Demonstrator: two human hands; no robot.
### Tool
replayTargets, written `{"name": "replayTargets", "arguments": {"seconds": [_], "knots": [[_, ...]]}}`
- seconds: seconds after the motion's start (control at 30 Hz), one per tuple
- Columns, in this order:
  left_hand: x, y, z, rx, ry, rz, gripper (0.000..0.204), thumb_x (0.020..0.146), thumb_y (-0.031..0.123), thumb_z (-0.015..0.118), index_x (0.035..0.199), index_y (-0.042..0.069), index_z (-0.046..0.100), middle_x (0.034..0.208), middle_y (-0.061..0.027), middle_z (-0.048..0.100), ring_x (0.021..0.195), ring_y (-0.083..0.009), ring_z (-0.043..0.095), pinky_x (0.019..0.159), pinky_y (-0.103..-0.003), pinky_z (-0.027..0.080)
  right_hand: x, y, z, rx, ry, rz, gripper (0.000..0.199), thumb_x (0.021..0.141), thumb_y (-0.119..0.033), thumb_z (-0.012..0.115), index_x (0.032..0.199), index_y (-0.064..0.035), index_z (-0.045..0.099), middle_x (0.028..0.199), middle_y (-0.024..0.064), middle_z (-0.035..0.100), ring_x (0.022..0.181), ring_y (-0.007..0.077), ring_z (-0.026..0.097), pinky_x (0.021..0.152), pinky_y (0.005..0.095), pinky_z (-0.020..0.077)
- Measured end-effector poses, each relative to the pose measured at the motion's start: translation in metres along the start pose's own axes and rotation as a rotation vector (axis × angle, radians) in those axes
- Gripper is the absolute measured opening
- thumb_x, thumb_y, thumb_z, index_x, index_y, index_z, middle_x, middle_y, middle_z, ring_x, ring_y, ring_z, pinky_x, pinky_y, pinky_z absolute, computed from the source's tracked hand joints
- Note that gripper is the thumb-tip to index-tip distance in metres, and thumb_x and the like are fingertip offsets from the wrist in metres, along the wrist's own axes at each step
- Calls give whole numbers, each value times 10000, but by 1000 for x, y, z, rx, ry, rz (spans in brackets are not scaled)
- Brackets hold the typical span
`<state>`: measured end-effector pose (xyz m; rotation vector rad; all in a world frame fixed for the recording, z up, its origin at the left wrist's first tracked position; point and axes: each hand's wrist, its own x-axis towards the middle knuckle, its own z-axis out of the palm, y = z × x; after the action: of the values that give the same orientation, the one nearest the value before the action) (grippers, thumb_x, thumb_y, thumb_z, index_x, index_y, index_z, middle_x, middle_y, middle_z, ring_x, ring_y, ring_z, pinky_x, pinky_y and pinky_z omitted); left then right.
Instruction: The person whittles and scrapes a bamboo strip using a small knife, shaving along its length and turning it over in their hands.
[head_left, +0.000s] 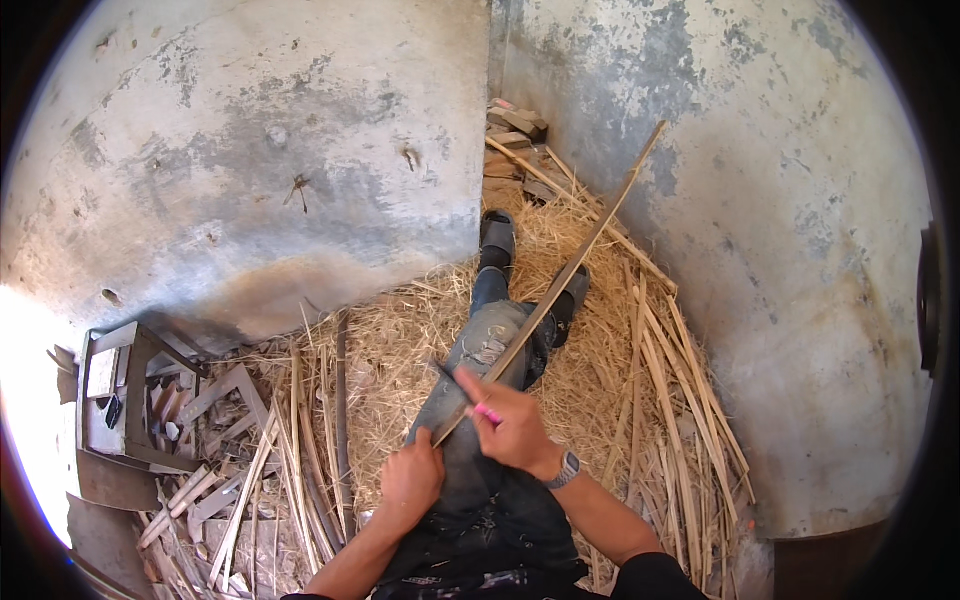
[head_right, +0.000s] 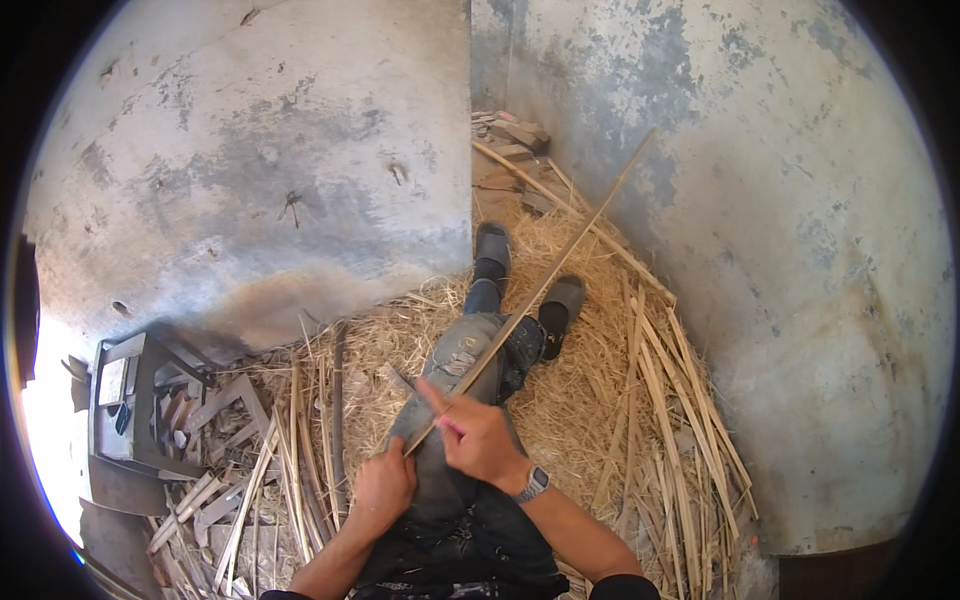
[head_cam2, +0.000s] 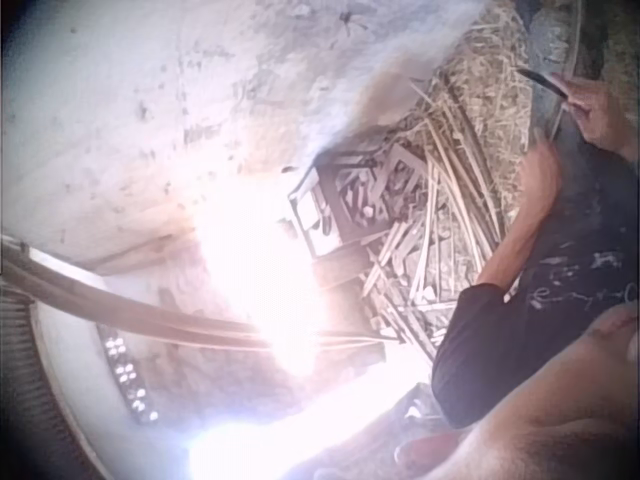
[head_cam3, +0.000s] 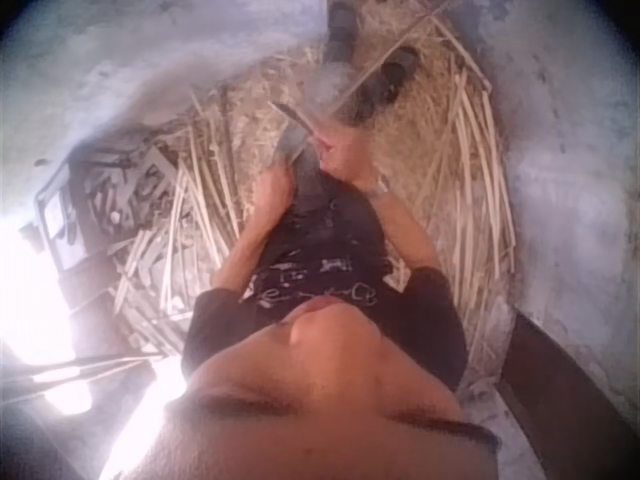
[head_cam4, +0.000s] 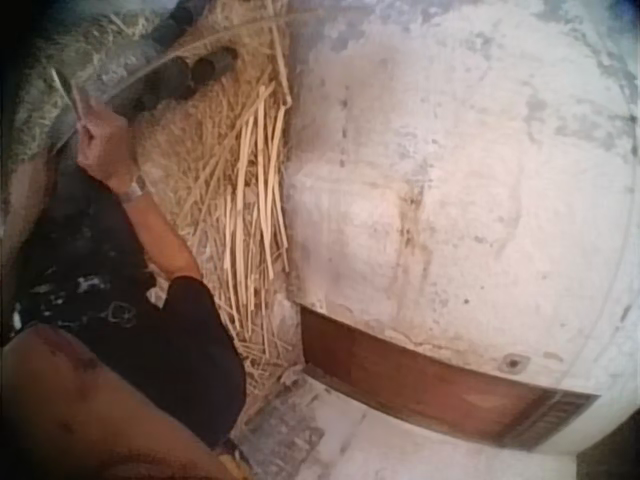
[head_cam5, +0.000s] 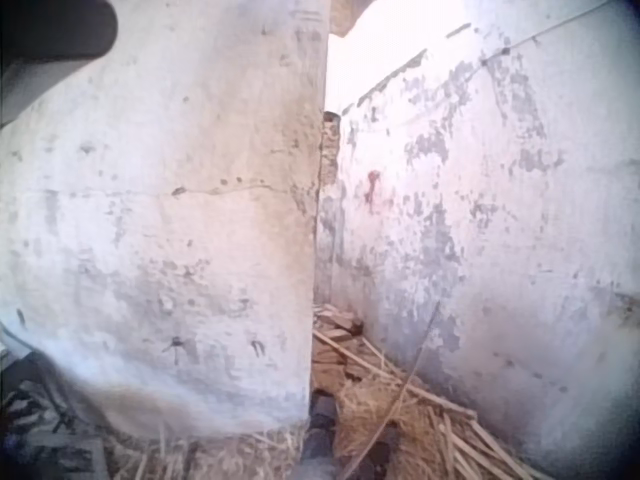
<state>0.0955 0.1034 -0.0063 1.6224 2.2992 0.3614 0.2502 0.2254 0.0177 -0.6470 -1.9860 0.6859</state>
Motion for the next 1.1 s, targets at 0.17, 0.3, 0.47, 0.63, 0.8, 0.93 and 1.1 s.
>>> {"name": "replayTargets", "arguments": {"seconds": [0.17, 0.3, 0.47, 0.63, 0.8, 0.93, 1.1], "knots": [[3, -18, 2, -192, -3, 115, 228, 1005, 214, 627, 1058, -8, 631, 787, -294, 706, 756, -524, 696, 713, -612, 563, -20, -22, 4, 143, -321, -69, 583, 901, 23, 726, 1468, -94, 659, 819, 94, 663, 648, 224, 616, 635, 346, 525], [8, -17, -5, -290, -33, 59, 244, 1035, 247, 597, 1017, 5, 627, 810, -325, 695, 790, -548, 689, 738, -627, 560, -9, -16, -21, 2, -40, 81, 504, 934, -43, 736, 1430, -121, 698, 790, 68, 650, 601, 199, 593, 573, 334, 494], [14, -26, -11, -432, -92, 131, 304, 1070, 278, 587, 960, -3, 623, 781, -324, 667, 777, -547, 660, 708, -624, 505, -11, 6, -31, -209, 35, 59, 482, 923, -101, 765, 1401, -162, 729, 779, 48, 652, 582, 184, 599, 505, 329, 467], [15, -23, -18, -447, -143, 121, 317, 1070, 279, 590, 934, -3, 636, 777, -308, 661, 785, -529, 658, 708, -607, 485, -25, 19, -34, -523, -249, -149, 620, 897, -107, 740, 1474, -323, 666, 739, 31, 537, 557, 222, 583, 482, 358, 481], [14, -13, -23, -436, -98, 73, 329, 1064, 273, 594, 907, -11, 648, 771, -299, 658, 783, -519, 658, 710, -601, 476, -16, 15, -34, -632, -276, -151, 629, 883, -119, 729, 1455, -373, 672, 745, 25, 492, 539, 217, 563, 466, 367, 483], [15, -20, -14, -394, -85, 136, 308, 1079, 269, 576, 956, -8, 632, 748, -323, 656, 760, -554, 649, 700, -630, 499, -18, 25, -37, -656, -266, -167, 621, 877, -129, 728, 1437, -395, 682, 727, 18, 482, 525, 214, 547, 461, 368, 479], [28, -17, -19, -454, -98, 160, 310, 1078, 269, 578, 982, -16, 649, 750, -328, 655, 764, -549, 654, 705, -619, 505, -6, 36, -33, -678, -194, -198, 599, 898, -110, 712, 1420, -402, 693, 717, 13, 485, 522, 209, 540, 459, 371, 475]]}}
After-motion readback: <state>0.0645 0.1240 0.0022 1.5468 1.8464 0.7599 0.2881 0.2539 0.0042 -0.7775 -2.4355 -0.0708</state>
